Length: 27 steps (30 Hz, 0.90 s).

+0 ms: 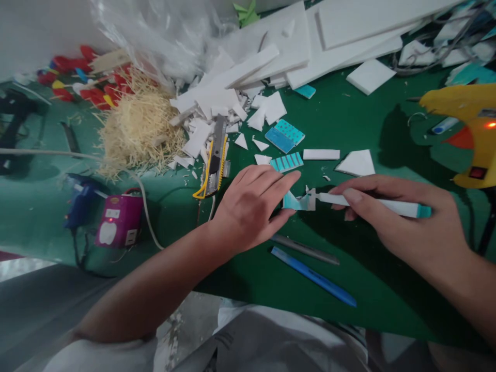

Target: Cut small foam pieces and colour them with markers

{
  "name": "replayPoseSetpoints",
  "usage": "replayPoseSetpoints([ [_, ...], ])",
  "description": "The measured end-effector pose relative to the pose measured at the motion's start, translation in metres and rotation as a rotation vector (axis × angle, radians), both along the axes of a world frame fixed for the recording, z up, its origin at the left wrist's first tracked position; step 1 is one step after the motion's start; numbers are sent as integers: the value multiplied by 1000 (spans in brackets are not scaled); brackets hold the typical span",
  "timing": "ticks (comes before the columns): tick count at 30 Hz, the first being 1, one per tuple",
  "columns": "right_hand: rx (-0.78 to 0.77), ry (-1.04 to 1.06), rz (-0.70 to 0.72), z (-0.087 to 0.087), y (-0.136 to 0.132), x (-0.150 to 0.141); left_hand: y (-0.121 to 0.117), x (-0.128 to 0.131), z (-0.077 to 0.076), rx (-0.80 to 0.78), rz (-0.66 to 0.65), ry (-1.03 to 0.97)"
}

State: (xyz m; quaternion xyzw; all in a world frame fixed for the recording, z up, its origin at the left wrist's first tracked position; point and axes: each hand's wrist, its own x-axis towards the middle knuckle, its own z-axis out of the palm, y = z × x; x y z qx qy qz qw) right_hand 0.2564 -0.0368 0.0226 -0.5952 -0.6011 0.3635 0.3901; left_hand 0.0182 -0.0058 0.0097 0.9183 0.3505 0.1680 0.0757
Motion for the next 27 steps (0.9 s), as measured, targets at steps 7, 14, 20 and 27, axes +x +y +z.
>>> replayPoseSetpoints([
  [7,10,13,16,3,0,0,-1,0,0,-4,10,-1],
  [14,-24,27,37,3,0,1,0,-1,-2,-15,13,6],
  [20,-9,25,-19,5,0,0,0,-1,-2,3,10,-7],
  [27,-24,-16,-6,3,1,-1,0,-1,-1,-22,15,11],
])
